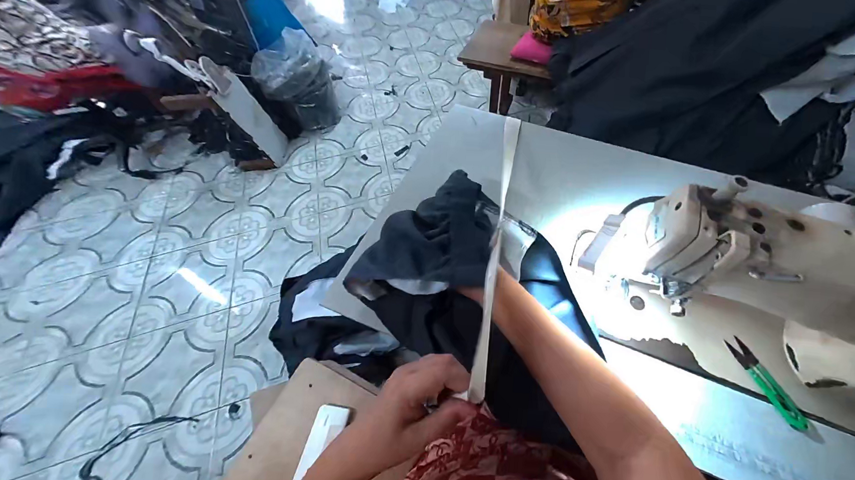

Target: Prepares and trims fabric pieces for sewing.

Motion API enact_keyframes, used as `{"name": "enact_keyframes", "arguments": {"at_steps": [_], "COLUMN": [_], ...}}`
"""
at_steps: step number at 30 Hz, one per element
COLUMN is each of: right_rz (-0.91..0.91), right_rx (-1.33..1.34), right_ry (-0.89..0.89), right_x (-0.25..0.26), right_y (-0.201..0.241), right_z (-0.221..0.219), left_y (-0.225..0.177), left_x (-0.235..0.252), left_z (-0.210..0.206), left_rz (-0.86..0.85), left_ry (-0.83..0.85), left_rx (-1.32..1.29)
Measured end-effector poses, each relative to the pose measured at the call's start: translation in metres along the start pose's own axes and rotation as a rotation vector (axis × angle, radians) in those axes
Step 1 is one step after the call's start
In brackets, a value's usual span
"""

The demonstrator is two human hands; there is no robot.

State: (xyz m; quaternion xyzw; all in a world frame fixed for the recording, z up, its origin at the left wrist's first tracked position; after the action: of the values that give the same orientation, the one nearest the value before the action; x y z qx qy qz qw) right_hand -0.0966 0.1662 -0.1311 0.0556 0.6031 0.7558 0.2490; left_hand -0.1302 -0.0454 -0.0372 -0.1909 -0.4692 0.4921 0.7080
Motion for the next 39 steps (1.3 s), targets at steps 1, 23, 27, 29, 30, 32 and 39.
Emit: {"name": "enact_keyframes", "arguments": {"at_steps": [1, 23, 27, 29, 30, 32, 39], "right_rz": [0.000, -0.031, -0.292, -0.149, -0.087, 0.045, 0.287], "right_rx": [-0.028, -0.596, -0.621, -0.598, -0.511, -0.231, 0.325], "right_ry": [-0.037, -0.821, -0.867, -0.934, -0.973, -1.047, -0.986], "right_x": [-0.009, -0.275, -0.317, -0.315, -0.314, -0.313, -0.288], "right_y": [0.013, 0.007, -0.021, -0.026, -0.025, -0.024, -0.004], "right_z": [0.002, 0.061, 0.032, 0.024, 0.026, 0.037, 0.031], "left_y": [-0.001, 0.028, 0.026, 0.027, 0.025, 0.021, 0.002], "left_x": [-0.004, -0.094, -0.070, -0.059, -0.057, -0.060, -0.063], "left_z": [-0.007, -0.073, -0.100, -0.105, -0.106, -0.103, -0.016], "left_rz": [0.009, 1.247, 1.145, 1.070, 1.053, 1.018, 0.553], "left_ry": [0.022, -0.466, -0.170, -0.230, -0.266, -0.298, -0.103], "left_rx": [-0.086, -0.460, -0.702, -0.806, -0.863, -0.932, -0.427]}}
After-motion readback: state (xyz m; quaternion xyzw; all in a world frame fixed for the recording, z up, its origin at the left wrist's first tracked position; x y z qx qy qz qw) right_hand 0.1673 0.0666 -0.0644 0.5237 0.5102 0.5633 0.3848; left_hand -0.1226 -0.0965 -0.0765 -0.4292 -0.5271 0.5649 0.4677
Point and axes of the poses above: each hand's wrist, its own x-axis towards the middle knuckle, its own z-axis out of the back of the hand, y = z × x, the point moved 1 cm from there along x, towards the middle knuckle, and after that the axes turned 10 degrees about x, right-handed, at the moved point
